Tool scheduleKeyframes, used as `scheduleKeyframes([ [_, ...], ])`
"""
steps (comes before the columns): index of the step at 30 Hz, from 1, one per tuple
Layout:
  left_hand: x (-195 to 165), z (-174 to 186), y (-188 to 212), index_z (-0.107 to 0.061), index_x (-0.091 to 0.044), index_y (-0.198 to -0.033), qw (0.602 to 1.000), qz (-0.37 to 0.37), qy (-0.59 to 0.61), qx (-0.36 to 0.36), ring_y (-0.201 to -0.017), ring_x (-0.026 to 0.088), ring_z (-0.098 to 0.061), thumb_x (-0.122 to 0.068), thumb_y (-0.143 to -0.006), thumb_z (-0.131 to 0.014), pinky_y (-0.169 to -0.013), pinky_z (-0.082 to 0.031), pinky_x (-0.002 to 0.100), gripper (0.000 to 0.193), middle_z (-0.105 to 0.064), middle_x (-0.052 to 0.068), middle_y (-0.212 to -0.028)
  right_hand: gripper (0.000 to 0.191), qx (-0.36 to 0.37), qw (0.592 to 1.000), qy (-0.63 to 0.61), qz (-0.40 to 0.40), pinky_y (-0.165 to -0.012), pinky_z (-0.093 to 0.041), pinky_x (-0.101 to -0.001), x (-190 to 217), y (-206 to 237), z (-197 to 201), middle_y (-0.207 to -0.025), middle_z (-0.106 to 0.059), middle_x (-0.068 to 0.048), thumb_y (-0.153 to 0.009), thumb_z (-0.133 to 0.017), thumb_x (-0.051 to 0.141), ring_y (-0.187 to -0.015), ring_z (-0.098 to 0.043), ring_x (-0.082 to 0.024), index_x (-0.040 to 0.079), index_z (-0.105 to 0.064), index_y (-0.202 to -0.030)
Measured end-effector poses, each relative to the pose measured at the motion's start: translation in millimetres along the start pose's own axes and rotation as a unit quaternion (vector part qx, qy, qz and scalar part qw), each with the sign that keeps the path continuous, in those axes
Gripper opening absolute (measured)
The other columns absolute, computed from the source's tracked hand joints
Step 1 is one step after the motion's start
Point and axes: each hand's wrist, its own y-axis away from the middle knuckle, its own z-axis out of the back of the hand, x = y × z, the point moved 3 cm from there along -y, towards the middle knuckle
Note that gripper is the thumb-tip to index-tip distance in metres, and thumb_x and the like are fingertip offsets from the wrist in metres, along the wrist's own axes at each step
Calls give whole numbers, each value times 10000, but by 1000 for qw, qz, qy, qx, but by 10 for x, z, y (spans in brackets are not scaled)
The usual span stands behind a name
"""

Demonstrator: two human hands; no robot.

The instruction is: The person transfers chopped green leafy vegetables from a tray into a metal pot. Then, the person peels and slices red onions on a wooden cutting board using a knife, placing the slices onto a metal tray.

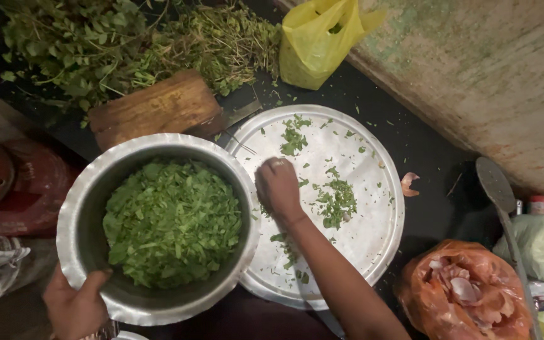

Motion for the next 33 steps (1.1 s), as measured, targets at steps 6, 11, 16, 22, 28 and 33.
scheduleKeyframes([
  [6, 25, 26, 31, -622, 67, -1338, 998, 28, -57, -12, -1008, 181, -668, 121, -804, -599, -912, -519, 285, 537, -713, 117, -1159, 561, -76, 990, 89, -82, -1073, -365, -517, -690, -152, 325, -1465, -454, -368, -900, -701, 316, -1325, -444, -493, -32, -583, -1325],
  [11, 32, 11, 35, -616, 74, -1319, 999, 17, -40, -5, -1000, 165, -671, 119, -818, -604, -906, -525, 278, 503, -714, 111, -1144, 790, 81, 992, -48, -80, -1246, -175, -496, -914, -469, 165, -1661, -243, -281, -926, -650, 410, -1526, -237, -455, 18, -398, -1564],
  [16, 26, -1, 78, -635, 83, -1330, 996, 5, -87, -17, -985, 169, -677, 131, -809, -592, -897, -523, 278, 525, -723, 122, -1131, 778, 203, 972, -118, 28, -1302, -180, -460, -438, -83, 125, -1679, -326, -231, -946, -643, 376, -1582, -270, -405, 37, -357, -1585],
  [22, -163, -59, 87, -637, 94, -1285, 997, 6, -81, -15, -1015, 184, -674, 129, -812, -610, -924, -518, 288, 475, -716, 121, -1116, 820, 224, 938, -258, -48, -1157, -349, -459, 416, 455, 253, -1484, -444, -262, -830, -751, 342, -1372, -443, -417, -14, -404, -1482],
  [28, -400, -127, 104, -586, 43, -1328, 995, -33, -96, -27, -1055, 184, -659, 133, -692, -543, -966, -512, 290, 644, -675, 115, -1180, 303, 229, 962, -148, -27, -975, -504, -433, 395, 691, 117, -1183, -650, -210, -832, -746, 192, -1104, -622, -401, 47, -718, -1096],
  [33, -292, -78, 43, -614, 119, -1347, 994, -49, -97, 9, -1094, 245, -694, 164, -787, -569, -1048, -545, 343, 564, -698, 195, -1209, 61, 78, 997, -5, -15, -1055, -465, -463, -402, 834, 429, -1075, -663, -99, -808, -688, 80, -1120, -614, -324, 122, -727, -830],
])
